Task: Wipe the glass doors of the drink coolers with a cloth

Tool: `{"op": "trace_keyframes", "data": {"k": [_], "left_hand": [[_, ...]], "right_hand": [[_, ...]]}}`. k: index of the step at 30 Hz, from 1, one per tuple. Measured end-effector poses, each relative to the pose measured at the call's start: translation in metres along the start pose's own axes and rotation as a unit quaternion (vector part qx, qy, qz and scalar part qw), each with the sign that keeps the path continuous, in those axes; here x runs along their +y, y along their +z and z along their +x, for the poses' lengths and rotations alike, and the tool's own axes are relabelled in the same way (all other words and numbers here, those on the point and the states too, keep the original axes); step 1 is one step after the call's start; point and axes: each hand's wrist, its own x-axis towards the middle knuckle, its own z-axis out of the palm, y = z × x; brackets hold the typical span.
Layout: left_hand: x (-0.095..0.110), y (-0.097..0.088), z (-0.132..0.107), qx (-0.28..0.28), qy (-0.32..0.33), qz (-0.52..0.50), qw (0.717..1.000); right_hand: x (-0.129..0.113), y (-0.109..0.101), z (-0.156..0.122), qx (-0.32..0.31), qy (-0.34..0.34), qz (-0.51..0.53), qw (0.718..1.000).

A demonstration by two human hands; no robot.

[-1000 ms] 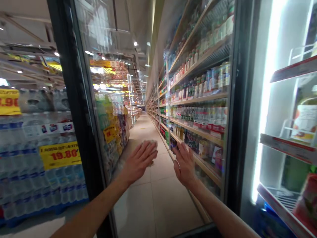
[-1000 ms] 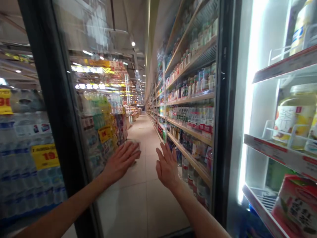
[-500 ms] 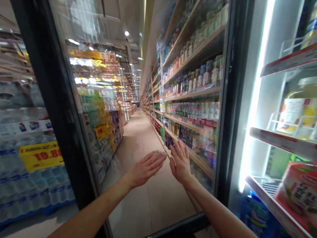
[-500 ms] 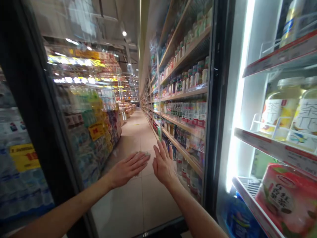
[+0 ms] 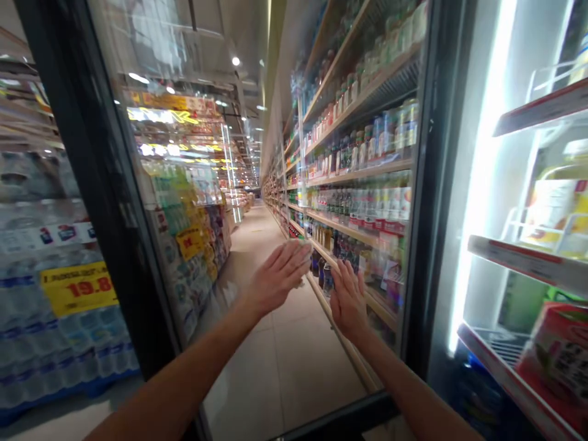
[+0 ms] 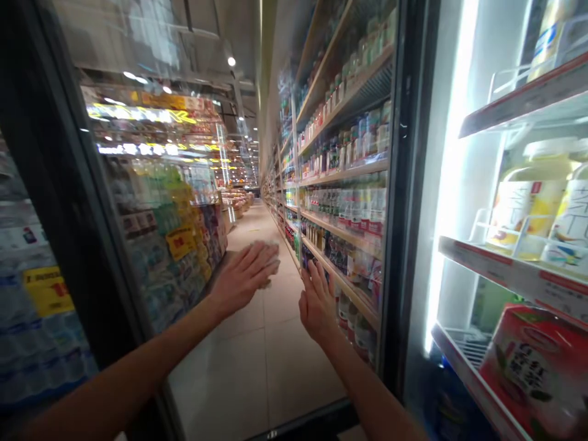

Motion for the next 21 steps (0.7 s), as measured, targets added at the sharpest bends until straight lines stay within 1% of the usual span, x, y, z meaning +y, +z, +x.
{"op": "trace_keyframes", "data": {"k": [1, 4, 5, 6, 9, 10, 11, 14, 15, 16, 19, 20, 21], "left_hand": [[0.001, 0.000, 0.000, 0.002, 0.006, -0.001, 1.000], [0.006, 0.002, -0.001, -0.020, 0.104, -0.024, 0.994], [0.007, 0.002, -0.001, -0.024, 0.118, -0.026, 0.992], [0.007, 0.002, 0.001, -0.025, 0.110, -0.023, 0.993], [0.004, 0.003, 0.006, -0.004, 0.011, 0.004, 1.000], [0.004, 0.003, 0.007, 0.000, 0.002, 0.005, 1.000], [0.004, 0.004, 0.006, -0.001, 0.015, 0.000, 1.000], [0.005, 0.004, -0.001, -0.008, 0.104, -0.031, 0.994], [0.003, 0.004, -0.004, -0.011, 0.114, -0.035, 0.993], [0.002, 0.003, -0.007, -0.012, 0.103, -0.034, 0.994], [-0.005, -0.001, -0.012, 0.000, 0.013, -0.009, 1.000], [-0.007, -0.003, -0.014, 0.000, 0.002, -0.005, 1.000], [-0.008, -0.004, -0.016, -0.001, 0.010, -0.008, 1.000]], "right_hand": [[-0.001, 0.000, 0.000, 0.002, 0.003, -0.001, 1.000], [-0.002, 0.001, -0.001, 0.001, 0.007, -0.001, 1.000], [-0.002, 0.001, -0.001, 0.000, 0.006, -0.001, 1.000], [-0.001, 0.001, -0.001, -0.001, 0.003, -0.001, 1.000], [0.001, 0.001, -0.002, 0.004, 0.002, -0.002, 1.000], [0.002, 0.001, -0.003, 0.006, 0.003, -0.002, 1.000], [0.002, 0.001, -0.003, 0.006, 0.004, -0.001, 1.000], [0.001, -0.001, -0.003, -0.002, 0.006, 0.000, 1.000], [0.001, -0.002, -0.002, -0.004, 0.006, 0.001, 1.000], [0.000, -0.003, -0.001, -0.005, 0.006, 0.003, 1.000], [-0.003, -0.004, 0.002, 0.002, 0.004, 0.010, 1.000], [-0.005, -0.004, 0.004, 0.004, 0.003, 0.012, 1.000], [-0.007, -0.004, 0.005, 0.003, 0.000, 0.013, 1.000]]}}
